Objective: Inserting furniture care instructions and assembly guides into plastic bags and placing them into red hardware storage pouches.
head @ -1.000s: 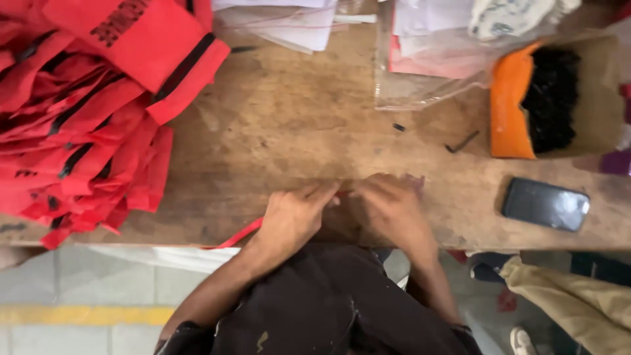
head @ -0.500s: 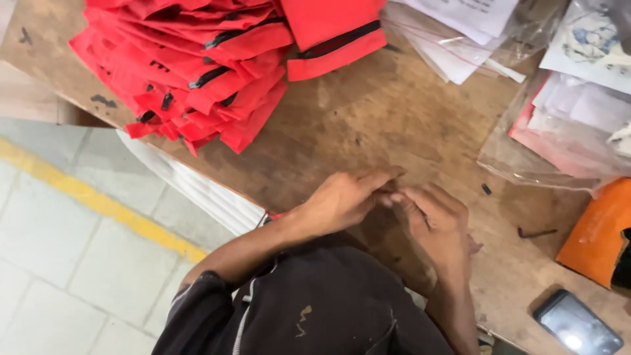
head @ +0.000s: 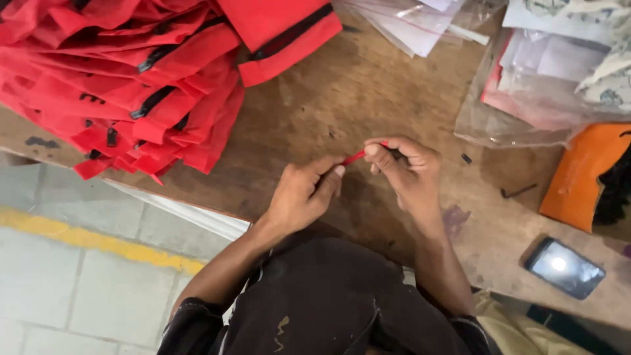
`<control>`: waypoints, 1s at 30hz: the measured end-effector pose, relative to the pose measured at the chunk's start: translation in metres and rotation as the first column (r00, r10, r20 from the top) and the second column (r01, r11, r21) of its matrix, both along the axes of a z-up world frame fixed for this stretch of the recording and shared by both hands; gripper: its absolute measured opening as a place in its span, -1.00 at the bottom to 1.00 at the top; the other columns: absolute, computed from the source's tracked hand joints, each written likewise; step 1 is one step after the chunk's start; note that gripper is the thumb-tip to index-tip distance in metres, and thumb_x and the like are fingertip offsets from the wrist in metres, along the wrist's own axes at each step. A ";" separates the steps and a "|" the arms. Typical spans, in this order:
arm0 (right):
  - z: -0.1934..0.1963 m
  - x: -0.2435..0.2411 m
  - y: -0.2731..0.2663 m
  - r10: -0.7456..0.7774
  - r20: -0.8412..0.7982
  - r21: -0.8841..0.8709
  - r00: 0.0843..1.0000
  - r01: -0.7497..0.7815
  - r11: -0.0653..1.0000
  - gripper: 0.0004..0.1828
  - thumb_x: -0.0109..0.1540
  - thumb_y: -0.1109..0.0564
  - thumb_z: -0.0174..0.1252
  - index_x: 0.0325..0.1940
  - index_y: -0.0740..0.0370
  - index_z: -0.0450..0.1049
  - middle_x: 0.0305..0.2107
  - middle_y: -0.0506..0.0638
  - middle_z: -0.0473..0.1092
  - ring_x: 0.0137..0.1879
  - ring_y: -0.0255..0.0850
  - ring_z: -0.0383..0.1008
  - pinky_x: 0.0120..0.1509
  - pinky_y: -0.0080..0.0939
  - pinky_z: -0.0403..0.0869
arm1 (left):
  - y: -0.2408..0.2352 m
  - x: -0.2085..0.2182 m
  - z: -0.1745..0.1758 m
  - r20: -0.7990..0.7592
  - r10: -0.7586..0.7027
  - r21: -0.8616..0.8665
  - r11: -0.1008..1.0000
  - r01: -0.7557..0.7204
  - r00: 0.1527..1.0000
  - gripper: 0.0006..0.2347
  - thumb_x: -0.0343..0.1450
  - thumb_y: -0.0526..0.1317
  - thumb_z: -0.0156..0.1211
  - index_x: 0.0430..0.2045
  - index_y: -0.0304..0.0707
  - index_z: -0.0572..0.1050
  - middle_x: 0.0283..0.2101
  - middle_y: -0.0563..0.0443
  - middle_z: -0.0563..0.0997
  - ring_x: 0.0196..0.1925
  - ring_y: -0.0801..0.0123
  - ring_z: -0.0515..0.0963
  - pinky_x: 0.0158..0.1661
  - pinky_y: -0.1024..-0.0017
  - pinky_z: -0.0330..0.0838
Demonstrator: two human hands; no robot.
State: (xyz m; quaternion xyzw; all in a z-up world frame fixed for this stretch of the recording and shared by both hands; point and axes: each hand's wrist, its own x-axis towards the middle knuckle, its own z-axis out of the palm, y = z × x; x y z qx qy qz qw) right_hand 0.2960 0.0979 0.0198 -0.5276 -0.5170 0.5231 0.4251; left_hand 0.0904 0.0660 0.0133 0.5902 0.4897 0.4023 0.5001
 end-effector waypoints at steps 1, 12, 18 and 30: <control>0.001 0.003 -0.002 -0.012 0.002 -0.005 1.000 0.012 1.000 -0.80 0.31 0.20 0.33 -0.05 0.40 0.60 -0.33 -0.01 0.51 -0.30 -0.37 0.43 -0.23 -0.39 0.40 | 0.001 0.002 0.002 0.002 -0.012 -0.005 1.000 0.012 1.000 -0.85 0.51 -0.33 0.14 -0.08 -0.29 0.57 -0.50 -0.04 0.63 -0.51 0.30 0.64 -0.41 0.37 0.48; 0.017 0.034 -0.030 -0.049 -0.167 -0.023 0.985 0.046 0.999 -0.49 0.36 0.22 0.23 0.35 0.47 0.31 -0.28 0.16 0.54 -0.26 -0.26 0.54 -0.21 -0.33 0.49 | 0.006 0.024 0.013 0.113 0.038 -0.024 0.999 -0.035 0.993 -0.88 0.53 -0.22 0.27 -0.17 -0.26 0.65 -0.53 0.06 0.56 -0.48 0.62 0.40 -0.46 0.51 0.36; 0.023 0.052 -0.087 -0.360 -0.014 0.089 0.933 0.359 0.929 -0.60 0.37 0.29 0.20 0.27 0.47 0.32 -0.32 0.16 0.57 -0.38 -0.31 0.49 -0.28 -0.36 0.46 | 0.003 0.058 0.017 -0.140 -0.081 0.251 0.961 0.114 0.987 -0.92 0.45 -0.27 0.35 -0.23 -0.20 0.67 -0.54 -0.09 0.53 -0.58 0.24 0.52 -0.49 0.36 0.38; 0.009 0.186 -0.283 -0.893 -0.219 0.189 0.393 0.915 0.357 -0.85 0.49 0.38 0.10 0.15 0.47 0.44 -0.23 0.19 0.52 -0.17 -0.17 0.59 -0.03 -0.25 0.59 | 0.021 0.073 0.004 -0.351 -0.218 0.214 0.928 0.305 0.911 -0.88 0.55 -0.32 0.29 -0.11 -0.39 0.63 -0.56 -0.11 0.44 -0.53 0.50 0.35 -0.45 0.47 0.28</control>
